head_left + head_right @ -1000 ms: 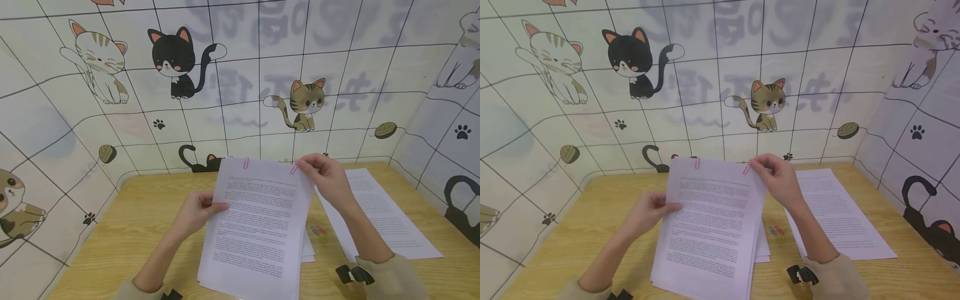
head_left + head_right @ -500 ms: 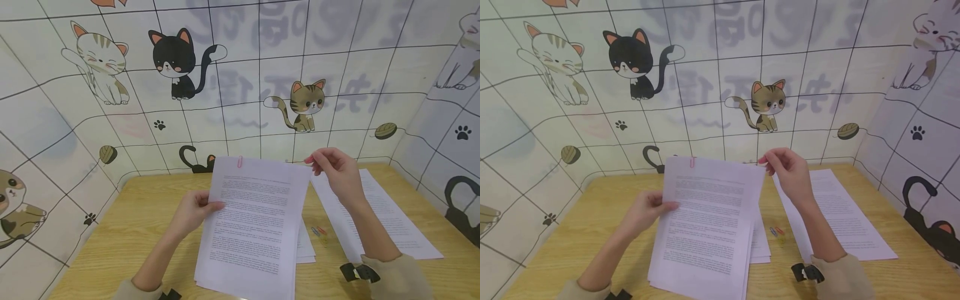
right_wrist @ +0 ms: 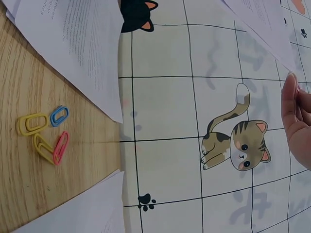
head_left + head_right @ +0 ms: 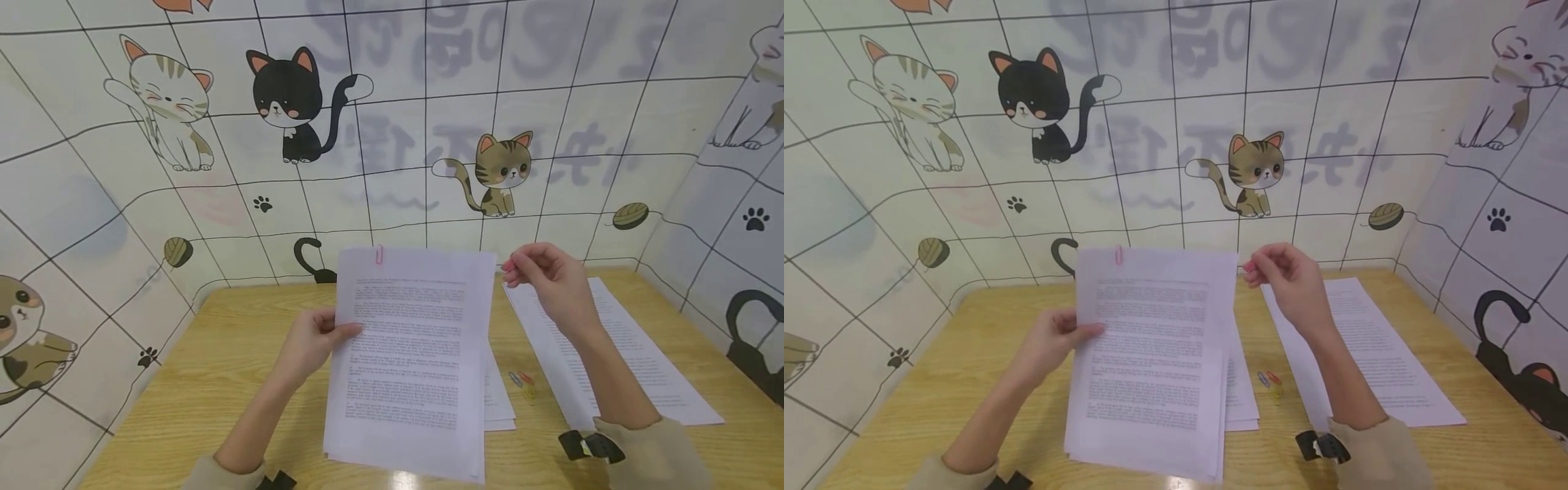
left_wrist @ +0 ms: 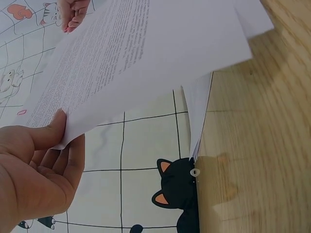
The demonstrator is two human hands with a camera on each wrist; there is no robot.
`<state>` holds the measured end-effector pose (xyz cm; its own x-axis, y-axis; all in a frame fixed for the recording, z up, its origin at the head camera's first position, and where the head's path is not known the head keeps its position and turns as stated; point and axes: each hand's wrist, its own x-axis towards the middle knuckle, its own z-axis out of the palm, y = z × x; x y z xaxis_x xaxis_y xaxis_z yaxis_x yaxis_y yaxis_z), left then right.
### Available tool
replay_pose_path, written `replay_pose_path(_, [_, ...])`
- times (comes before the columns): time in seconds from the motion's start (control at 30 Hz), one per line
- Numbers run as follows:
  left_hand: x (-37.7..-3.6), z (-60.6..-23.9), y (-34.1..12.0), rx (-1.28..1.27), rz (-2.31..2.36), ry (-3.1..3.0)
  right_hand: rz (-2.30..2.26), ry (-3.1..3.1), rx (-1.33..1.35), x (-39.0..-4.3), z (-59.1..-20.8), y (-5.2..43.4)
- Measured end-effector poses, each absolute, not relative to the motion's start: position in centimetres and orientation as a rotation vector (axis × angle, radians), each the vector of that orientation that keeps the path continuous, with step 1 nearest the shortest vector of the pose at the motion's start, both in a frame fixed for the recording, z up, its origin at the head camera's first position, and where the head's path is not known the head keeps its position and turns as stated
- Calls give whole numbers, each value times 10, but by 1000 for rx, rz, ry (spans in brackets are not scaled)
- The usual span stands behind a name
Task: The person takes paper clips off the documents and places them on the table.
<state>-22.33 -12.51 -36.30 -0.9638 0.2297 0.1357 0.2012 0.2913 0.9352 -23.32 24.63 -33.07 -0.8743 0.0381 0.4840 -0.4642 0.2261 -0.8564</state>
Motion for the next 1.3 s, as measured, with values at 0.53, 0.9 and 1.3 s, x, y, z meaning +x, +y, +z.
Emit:
replay_pose_path(0.53, [-224, -356, -132, 345, 1893, 2488, 1540, -2416, 507, -233, -348, 257])
replay_pose_path(0.9, [-222, -354, -133, 345, 1929, 2456, 1425, -2663, 477, -232, -364, 266])
replay_pose_path(1.3, [-222, -353, -134, 378, 1960, 2416, 1362, -2876, 601, -230, -378, 283])
